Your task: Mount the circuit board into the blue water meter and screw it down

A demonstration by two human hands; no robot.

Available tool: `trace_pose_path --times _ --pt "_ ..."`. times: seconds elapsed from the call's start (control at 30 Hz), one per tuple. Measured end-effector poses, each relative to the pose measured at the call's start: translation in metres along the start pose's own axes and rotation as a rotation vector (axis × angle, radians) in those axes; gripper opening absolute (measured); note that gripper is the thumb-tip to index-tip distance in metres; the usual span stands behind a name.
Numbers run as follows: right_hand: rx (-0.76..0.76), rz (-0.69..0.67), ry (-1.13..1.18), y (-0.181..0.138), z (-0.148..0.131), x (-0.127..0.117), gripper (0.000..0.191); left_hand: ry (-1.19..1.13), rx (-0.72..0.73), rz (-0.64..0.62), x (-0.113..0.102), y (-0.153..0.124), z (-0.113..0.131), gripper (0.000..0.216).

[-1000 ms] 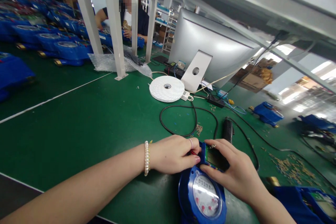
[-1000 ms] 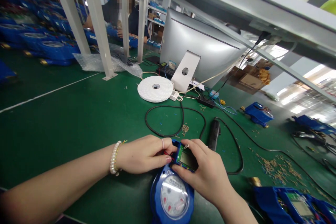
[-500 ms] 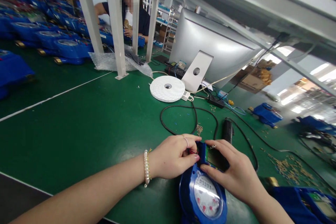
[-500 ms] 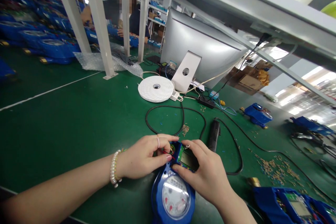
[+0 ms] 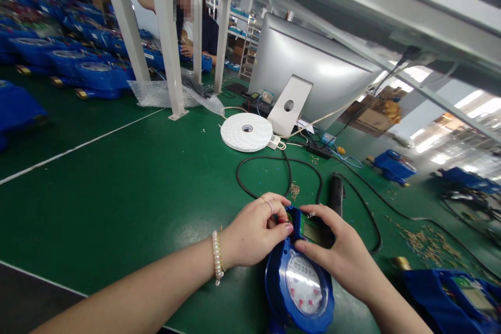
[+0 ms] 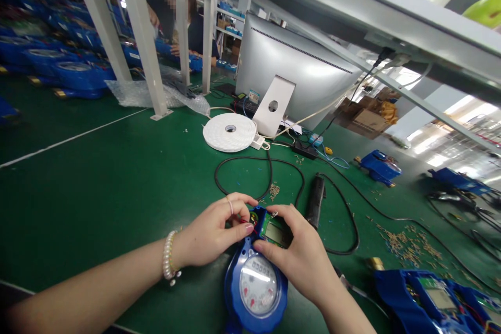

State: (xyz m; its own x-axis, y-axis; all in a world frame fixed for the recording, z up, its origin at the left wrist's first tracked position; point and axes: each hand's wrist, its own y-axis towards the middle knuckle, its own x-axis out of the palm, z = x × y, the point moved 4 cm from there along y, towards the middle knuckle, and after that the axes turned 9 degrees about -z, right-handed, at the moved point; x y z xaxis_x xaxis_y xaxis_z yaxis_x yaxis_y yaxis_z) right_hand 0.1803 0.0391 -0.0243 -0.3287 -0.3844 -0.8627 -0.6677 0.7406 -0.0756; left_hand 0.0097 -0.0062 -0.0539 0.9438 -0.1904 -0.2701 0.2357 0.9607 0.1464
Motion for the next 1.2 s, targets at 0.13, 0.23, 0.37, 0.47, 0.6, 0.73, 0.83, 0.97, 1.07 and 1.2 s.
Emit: trace_pose_path --times 0.13,0.23,0.37,0.47,0.6,0.73,0.83,0.97,1.07,1.2 --pt "-0.014 -0.013 0.019 0.000 0.000 0.001 0.051 -0.017 -0.013 -0.003 0.000 -0.001 0.000 0.011" --pt "-0.031 -0.020 0.033 0.001 0.002 0.004 0.053 -0.026 -0.022 -0.013 0.000 -0.001 0.001 0.012" --pt "-0.056 -0.041 0.043 0.000 0.004 0.005 0.062 -0.028 -0.029 -0.048 -0.003 0.000 0.001 0.012" --pt "-0.111 -0.079 0.061 -0.003 0.004 0.004 0.068 -0.024 -0.025 -0.072 -0.006 0.001 -0.001 0.012" --pt "-0.156 -0.093 0.105 -0.007 0.005 0.002 0.039 -0.026 -0.027 -0.091 -0.006 0.002 -0.004 0.012" --pt "-0.181 -0.099 0.095 -0.008 0.006 0.001 0.037 -0.029 -0.044 -0.121 -0.005 0.001 -0.004 0.011" --pt "-0.199 -0.102 0.061 -0.008 0.006 0.001 0.039 -0.020 -0.049 -0.158 -0.007 0.001 -0.005 0.011" --pt "-0.213 -0.103 0.032 -0.007 0.007 0.002 0.042 0.028 -0.040 -0.177 -0.015 0.003 -0.007 0.011" --pt "-0.222 -0.096 0.036 -0.007 0.007 0.002 0.043 0.070 -0.024 -0.125 -0.018 0.008 -0.001 0.015" --pt "-0.224 -0.044 0.076 -0.009 0.009 0.000 0.049 0.168 -0.029 -0.175 -0.001 0.018 0.011 0.047"
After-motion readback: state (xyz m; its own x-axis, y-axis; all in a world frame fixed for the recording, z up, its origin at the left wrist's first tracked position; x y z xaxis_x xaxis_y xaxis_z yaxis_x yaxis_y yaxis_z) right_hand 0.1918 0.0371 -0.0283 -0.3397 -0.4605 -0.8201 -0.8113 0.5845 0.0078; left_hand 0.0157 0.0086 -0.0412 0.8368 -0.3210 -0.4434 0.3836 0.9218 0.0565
